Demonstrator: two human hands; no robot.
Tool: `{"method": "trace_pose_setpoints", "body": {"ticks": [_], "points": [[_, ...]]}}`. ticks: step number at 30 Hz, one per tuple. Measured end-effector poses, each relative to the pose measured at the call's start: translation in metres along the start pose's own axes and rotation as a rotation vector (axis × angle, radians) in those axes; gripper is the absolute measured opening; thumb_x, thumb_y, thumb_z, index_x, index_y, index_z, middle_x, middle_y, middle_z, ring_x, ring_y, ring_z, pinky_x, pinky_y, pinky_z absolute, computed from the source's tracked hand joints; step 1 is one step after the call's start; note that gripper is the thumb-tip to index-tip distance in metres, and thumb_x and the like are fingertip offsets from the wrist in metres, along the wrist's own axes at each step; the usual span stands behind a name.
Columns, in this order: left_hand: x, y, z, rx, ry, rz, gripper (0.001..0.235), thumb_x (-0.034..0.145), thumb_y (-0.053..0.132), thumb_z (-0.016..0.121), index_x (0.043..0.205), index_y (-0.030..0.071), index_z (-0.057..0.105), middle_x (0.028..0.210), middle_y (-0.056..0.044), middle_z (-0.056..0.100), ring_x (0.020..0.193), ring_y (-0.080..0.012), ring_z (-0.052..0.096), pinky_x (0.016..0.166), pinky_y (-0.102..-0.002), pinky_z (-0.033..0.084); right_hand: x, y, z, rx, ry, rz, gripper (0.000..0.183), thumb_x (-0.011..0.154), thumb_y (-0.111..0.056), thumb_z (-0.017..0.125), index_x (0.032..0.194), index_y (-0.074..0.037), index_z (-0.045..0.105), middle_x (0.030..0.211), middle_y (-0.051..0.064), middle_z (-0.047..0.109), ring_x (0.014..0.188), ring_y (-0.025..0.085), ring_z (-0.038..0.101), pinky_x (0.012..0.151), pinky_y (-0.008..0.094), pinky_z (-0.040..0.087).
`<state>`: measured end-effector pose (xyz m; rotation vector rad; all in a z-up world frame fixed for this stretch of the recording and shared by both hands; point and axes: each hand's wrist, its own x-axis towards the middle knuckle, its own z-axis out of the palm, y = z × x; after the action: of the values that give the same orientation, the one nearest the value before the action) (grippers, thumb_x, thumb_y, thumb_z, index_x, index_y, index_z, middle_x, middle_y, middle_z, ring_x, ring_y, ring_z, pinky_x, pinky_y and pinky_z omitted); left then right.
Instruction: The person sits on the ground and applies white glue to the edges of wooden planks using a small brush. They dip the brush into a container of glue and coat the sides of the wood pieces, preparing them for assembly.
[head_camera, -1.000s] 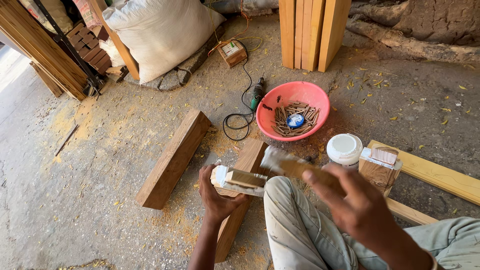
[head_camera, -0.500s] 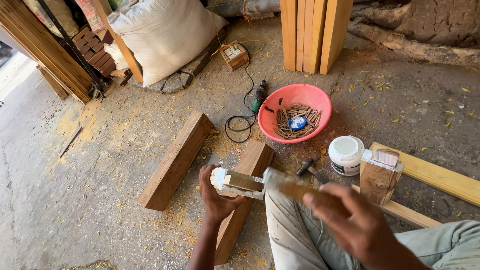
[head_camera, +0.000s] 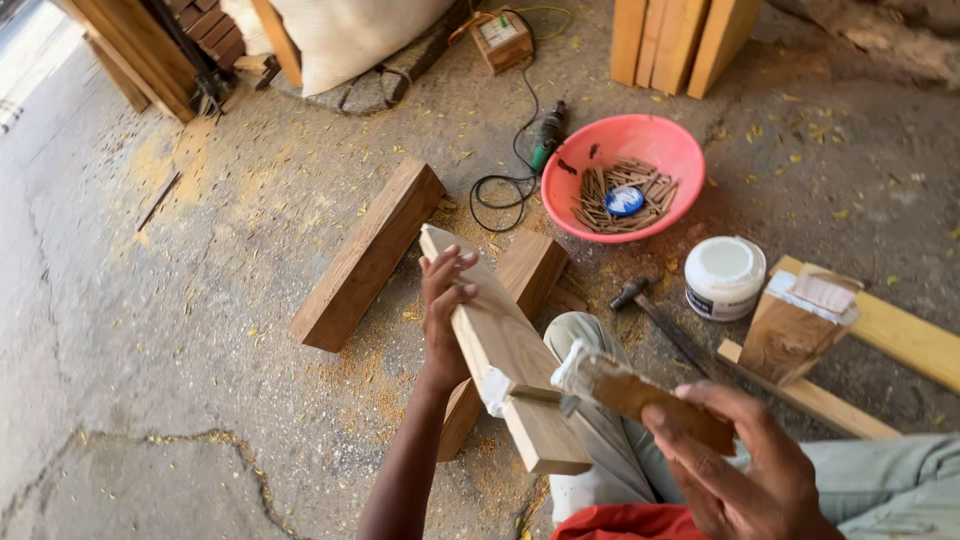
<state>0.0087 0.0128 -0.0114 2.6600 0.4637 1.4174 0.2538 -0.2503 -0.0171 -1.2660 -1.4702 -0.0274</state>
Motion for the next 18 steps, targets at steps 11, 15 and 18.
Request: {"method": "trace_pose_setpoints", "body": {"ticks": [11,15,18], "points": [[0.009,0.012,0.002,-0.033,-0.077,-0.073,0.063,0.084,0.028,0.083,0.130,0.012,0.043,0.135,-0.016,0.062,0.141,-0.0389,0.053,0.129,-0.066,0.024,-0.008,0.011,0.000,-0.058,-0.151,-0.096,0.042,0.081,-0.009,0.076,0.122,-0.020,0.073,0.113,0.013,0.059,0.099,0.027,0.071,0.081,0.037,0.062],[0.010,0.014,0.005,-0.040,-0.070,-0.075,0.063,0.082,0.026,0.084,0.130,0.013,0.044,0.131,-0.015,0.063,0.139,-0.0386,0.054,0.129,-0.066,0.026,0.000,0.013,0.001,-0.126,-0.174,-0.176,0.047,0.079,-0.005,0.074,0.125,-0.017,0.071,0.115,0.015,0.057,0.100,0.030,0.070,0.082,0.040,0.062],[0.010,0.014,0.006,-0.044,-0.054,-0.079,0.066,0.079,0.028,0.084,0.129,0.011,0.044,0.129,-0.016,0.062,0.136,-0.0389,0.054,0.126,-0.066,0.025,0.007,0.011,-0.001,-0.184,-0.133,-0.170,0.047,0.081,-0.004,0.073,0.127,-0.013,0.068,0.116,0.017,0.056,0.102,0.031,0.068,0.083,0.040,0.062]]}}
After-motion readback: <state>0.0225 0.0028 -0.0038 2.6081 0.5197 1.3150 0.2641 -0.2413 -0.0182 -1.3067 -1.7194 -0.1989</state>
